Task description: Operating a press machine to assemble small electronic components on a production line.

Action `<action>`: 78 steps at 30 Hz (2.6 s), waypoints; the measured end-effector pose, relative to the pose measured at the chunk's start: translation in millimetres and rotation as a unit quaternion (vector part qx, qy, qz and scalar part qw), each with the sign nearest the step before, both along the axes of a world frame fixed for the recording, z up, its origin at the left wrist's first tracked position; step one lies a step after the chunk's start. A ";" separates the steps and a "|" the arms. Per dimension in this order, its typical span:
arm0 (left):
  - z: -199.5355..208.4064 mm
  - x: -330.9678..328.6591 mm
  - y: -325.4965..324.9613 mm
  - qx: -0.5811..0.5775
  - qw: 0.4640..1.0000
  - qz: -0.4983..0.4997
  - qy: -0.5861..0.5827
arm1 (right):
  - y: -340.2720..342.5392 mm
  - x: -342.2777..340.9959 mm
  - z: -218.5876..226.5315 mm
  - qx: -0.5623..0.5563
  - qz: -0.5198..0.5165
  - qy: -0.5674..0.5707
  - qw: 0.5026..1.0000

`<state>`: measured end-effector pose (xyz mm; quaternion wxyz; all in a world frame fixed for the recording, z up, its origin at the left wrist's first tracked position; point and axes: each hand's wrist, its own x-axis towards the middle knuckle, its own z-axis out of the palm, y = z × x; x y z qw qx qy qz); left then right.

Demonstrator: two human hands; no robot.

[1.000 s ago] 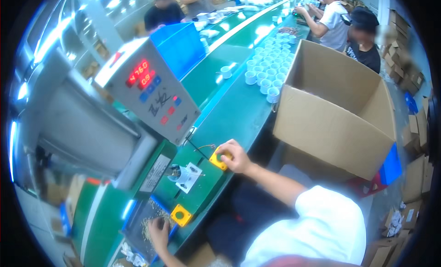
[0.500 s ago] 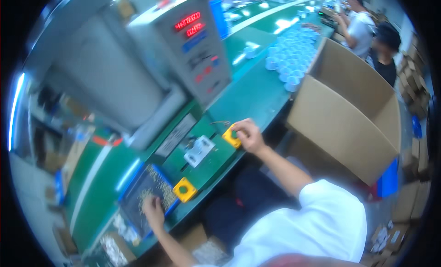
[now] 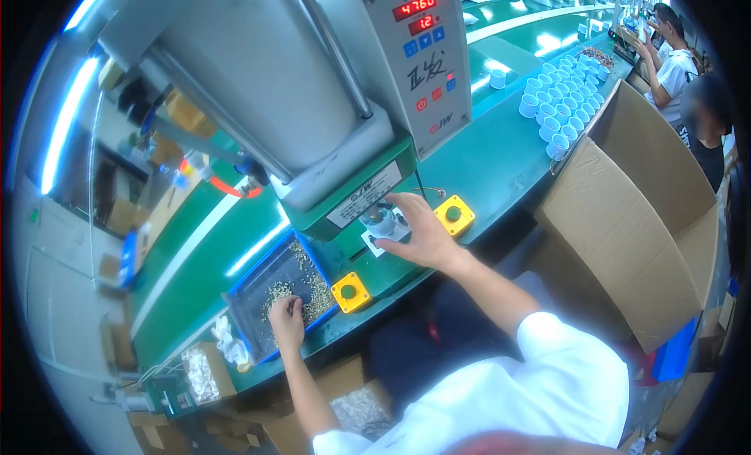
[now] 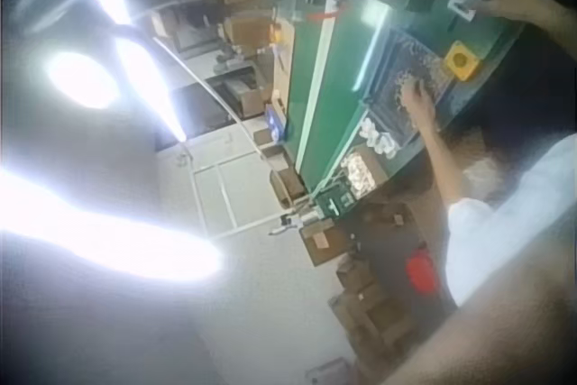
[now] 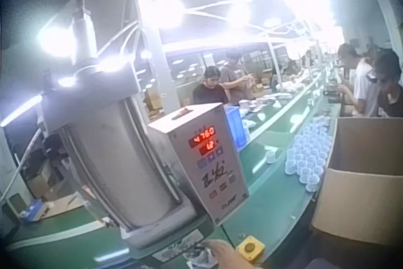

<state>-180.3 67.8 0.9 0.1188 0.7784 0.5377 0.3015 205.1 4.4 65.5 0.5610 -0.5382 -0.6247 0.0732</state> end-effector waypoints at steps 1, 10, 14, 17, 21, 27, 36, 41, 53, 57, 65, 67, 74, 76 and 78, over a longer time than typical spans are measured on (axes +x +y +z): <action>0.3 3.3 1.3 0.008 1.000 -0.003 0.002 | 6.9 -1.4 -3.7 -0.004 -0.002 0.009 1.000; -3.2 -1.4 -1.2 -0.011 1.000 0.003 0.004 | -12.7 38.8 -8.1 0.065 0.016 0.073 0.995; 5.1 10.6 5.4 -0.047 0.998 0.029 0.013 | 49.5 148.7 -25.6 0.069 -0.244 -0.051 0.966; 3.9 4.4 1.1 -0.075 0.996 0.029 0.029 | 138.5 232.4 -47.2 -0.145 -0.249 -0.058 0.956; -1.4 4.2 5.9 -0.076 0.996 0.024 0.035 | 196.5 274.1 -71.4 -0.303 -0.242 -0.050 0.920; -2.5 1.5 0.0 -0.095 0.995 0.028 0.024 | 164.6 314.7 -78.9 -0.159 -0.424 -0.293 0.842; -6.3 0.9 9.2 -0.084 0.996 0.002 0.018 | 83.6 422.9 -70.8 -0.272 -0.459 -0.474 0.701; -10.3 -10.1 5.9 -0.048 0.999 0.017 0.019 | 45.6 252.9 -37.7 -0.075 -0.265 -0.120 0.954; 2.2 7.5 0.6 -0.053 0.998 0.039 0.006 | 9.9 4.8 -0.8 0.142 -0.056 -0.088 0.984; 2.7 4.9 1.5 -0.067 0.997 0.036 -0.006 | 1.4 0.6 2.6 0.170 -0.051 -0.083 0.981; 6.5 9.6 -1.9 -0.070 0.996 0.046 0.016 | 4.2 -7.7 -4.1 0.179 -0.068 -0.086 0.978; 7.0 8.5 -0.5 -0.065 0.997 0.047 0.016 | 14.9 -6.5 -2.1 0.159 -0.082 -0.109 0.978; 8.3 8.7 1.0 -0.064 0.997 0.046 0.019 | 19.9 -2.3 -4.2 0.157 -0.070 -0.112 0.979; 5.6 7.8 0.7 -0.065 0.997 0.047 0.017 | 20.4 -1.4 -5.3 0.171 -0.063 -0.115 0.977; 3.5 6.1 0.1 -0.064 0.997 0.050 0.015 | 18.6 -0.1 -6.2 0.181 -0.064 -0.108 0.975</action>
